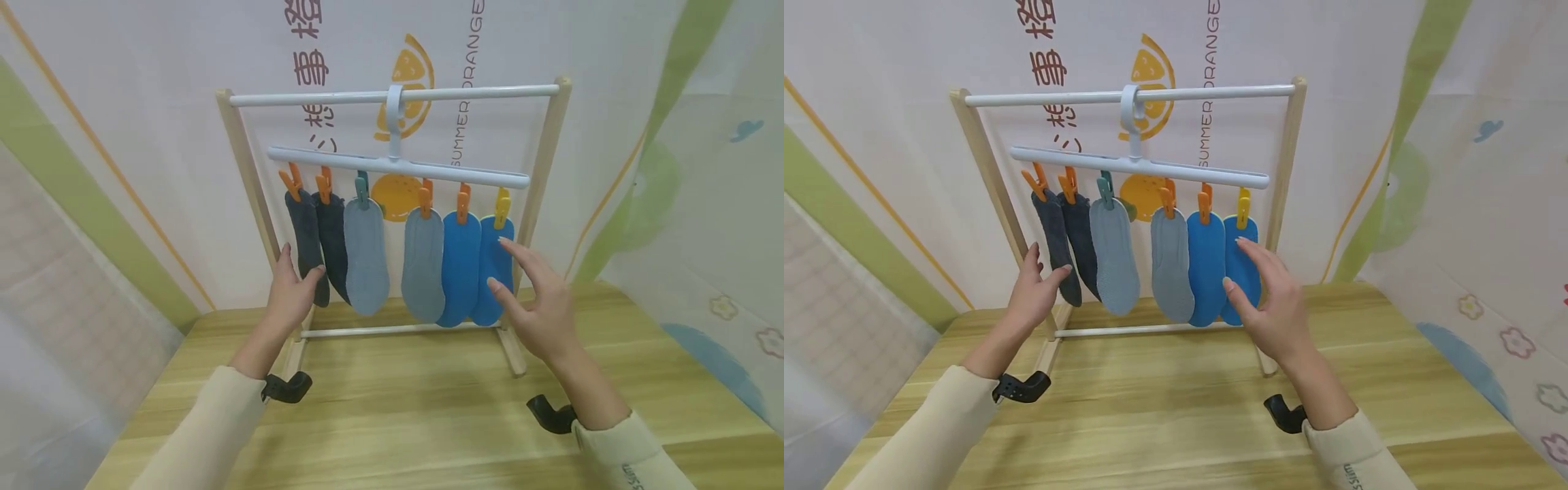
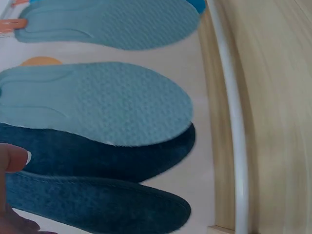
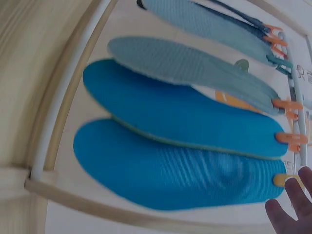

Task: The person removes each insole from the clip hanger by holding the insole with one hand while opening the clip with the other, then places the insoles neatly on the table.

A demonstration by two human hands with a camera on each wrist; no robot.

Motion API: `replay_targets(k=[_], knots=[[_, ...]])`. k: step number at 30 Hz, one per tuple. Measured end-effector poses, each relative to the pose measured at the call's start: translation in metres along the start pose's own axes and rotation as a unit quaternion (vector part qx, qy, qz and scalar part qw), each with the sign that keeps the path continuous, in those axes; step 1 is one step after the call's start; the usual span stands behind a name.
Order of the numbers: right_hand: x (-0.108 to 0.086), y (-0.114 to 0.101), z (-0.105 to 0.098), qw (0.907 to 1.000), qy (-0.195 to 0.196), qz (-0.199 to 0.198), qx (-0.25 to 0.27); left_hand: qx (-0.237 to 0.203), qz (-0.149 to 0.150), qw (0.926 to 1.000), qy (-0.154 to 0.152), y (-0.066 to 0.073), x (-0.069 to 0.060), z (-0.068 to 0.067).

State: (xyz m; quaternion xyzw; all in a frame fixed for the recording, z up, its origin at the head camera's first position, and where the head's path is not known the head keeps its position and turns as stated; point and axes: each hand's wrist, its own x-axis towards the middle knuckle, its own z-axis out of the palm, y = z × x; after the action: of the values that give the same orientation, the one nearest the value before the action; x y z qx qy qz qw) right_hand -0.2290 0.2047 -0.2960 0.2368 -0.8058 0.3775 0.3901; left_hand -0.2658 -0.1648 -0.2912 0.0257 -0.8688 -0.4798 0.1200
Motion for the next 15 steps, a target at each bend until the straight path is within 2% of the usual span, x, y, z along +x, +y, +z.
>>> replay_targets(k=[6,15], knots=[[-0.007,-0.009,0.011,0.9997,-0.005,-0.018,0.017,0.014,-0.007,0.9999,0.004,-0.012,0.009,0.010],[-0.012,-0.025,0.022,0.9971,-0.015,-0.047,0.058,0.010,-0.015,0.9997,0.015,-0.019,0.014,0.018]])
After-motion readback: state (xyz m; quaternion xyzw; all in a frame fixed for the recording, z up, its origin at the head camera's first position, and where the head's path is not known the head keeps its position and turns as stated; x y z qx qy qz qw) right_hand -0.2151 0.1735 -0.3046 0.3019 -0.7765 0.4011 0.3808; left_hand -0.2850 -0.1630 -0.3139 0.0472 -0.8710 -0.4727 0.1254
